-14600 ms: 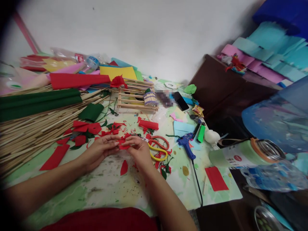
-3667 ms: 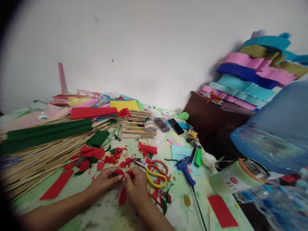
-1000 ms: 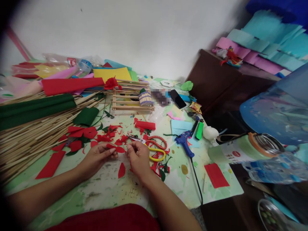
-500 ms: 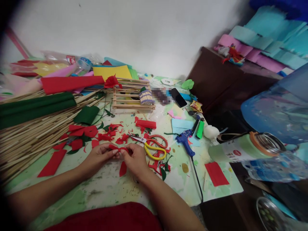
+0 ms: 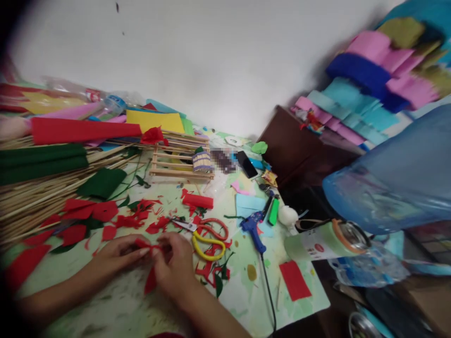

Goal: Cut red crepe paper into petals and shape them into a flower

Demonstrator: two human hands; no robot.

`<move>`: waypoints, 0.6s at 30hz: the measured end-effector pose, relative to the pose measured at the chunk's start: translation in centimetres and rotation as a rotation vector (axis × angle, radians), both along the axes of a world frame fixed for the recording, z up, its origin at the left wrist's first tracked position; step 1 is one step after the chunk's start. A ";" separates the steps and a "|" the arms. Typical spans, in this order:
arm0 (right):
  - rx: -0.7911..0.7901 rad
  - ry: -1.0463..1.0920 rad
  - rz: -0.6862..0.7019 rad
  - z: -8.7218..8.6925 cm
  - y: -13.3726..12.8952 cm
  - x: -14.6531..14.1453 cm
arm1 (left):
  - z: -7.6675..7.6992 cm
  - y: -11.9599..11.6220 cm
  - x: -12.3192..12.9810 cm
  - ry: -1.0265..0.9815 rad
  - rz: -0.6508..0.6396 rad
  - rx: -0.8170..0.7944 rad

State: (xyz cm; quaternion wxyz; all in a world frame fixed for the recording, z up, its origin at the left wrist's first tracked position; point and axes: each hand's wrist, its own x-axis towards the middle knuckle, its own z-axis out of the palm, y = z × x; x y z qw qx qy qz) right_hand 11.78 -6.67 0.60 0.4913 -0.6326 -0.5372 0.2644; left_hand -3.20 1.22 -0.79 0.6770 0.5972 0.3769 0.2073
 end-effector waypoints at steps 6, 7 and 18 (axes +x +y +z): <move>0.115 -0.058 0.052 -0.4 0.0 -0.4 | -0.9 0.3 0.4 -0.036 0.005 -0.040; 0.133 -0.047 0.069 -0.3 0.0 -0.4 | -0.8 0.3 0.4 -0.046 0.014 -0.051; 0.199 -0.172 0.165 0.0 0.1 0.2 | 0.8 0.2 1.0 -0.083 0.145 -0.156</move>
